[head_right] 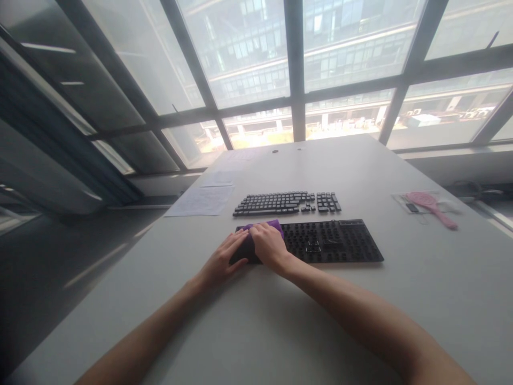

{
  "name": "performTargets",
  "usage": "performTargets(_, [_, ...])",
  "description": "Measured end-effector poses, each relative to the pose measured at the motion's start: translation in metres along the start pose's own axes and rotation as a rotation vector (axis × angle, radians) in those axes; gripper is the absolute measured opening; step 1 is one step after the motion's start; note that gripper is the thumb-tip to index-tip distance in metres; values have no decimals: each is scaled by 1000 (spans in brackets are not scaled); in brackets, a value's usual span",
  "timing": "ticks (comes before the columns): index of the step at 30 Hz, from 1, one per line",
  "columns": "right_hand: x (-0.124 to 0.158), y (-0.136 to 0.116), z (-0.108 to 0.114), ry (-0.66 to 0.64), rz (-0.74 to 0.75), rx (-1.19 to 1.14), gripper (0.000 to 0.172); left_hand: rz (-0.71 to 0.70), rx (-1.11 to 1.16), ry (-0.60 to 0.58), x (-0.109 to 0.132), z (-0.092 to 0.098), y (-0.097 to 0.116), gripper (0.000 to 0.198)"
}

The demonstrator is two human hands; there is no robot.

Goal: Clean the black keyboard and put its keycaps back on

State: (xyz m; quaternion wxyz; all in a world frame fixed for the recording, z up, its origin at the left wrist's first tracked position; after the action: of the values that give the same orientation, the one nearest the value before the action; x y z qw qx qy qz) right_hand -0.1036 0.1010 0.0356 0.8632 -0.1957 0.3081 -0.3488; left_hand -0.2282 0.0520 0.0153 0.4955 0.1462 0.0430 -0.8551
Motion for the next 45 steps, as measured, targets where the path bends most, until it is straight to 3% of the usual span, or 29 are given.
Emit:
performTargets(3, [2,2,5,47,-19,-11,31,-31,-4,-2,-1,1,4,78])
performTargets(8, [3,0,2,12,-29,-28,27,-82,-15,8,-2,3,9,88])
performTargets(20, [28,-17,13,-143,-105,-66,28,-60,23,142,2,14,29,51])
performTargets(26, [22,-7,44,31,-34,-120,25,-19,78,138,-14,33,39,56])
performTargets(30, [6,0,62,124,25,-124,29,49,128,200,-40,43,31,42])
performTargets(33, [2,9,57,93,39,-149,31,93,161,238,-55,36,23,29])
performTargets(36, [7,19,41,27,34,-151,29,90,162,168,-58,16,23,24])
performTargets(39, [15,28,28,16,16,-135,32,59,119,68,-53,2,30,33])
performTargets(43, [19,32,24,19,-39,-136,37,13,56,-4,-48,-1,40,79])
performTargets(45, [19,32,24,9,-65,-138,37,8,32,-6,-47,1,44,87])
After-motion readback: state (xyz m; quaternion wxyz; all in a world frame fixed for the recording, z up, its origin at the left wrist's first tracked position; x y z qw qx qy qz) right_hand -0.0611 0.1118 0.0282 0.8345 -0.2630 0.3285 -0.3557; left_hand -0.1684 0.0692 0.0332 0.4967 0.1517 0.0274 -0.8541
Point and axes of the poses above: each hand's wrist, its own x-axis away from the middle knuckle, its own z-axis out of the back of the hand, y = z × x, the point moved 8 cm from there along -x, towards the middle knuckle, and after that the axes turned 12 degrees about -x, right-handed, at the moved point
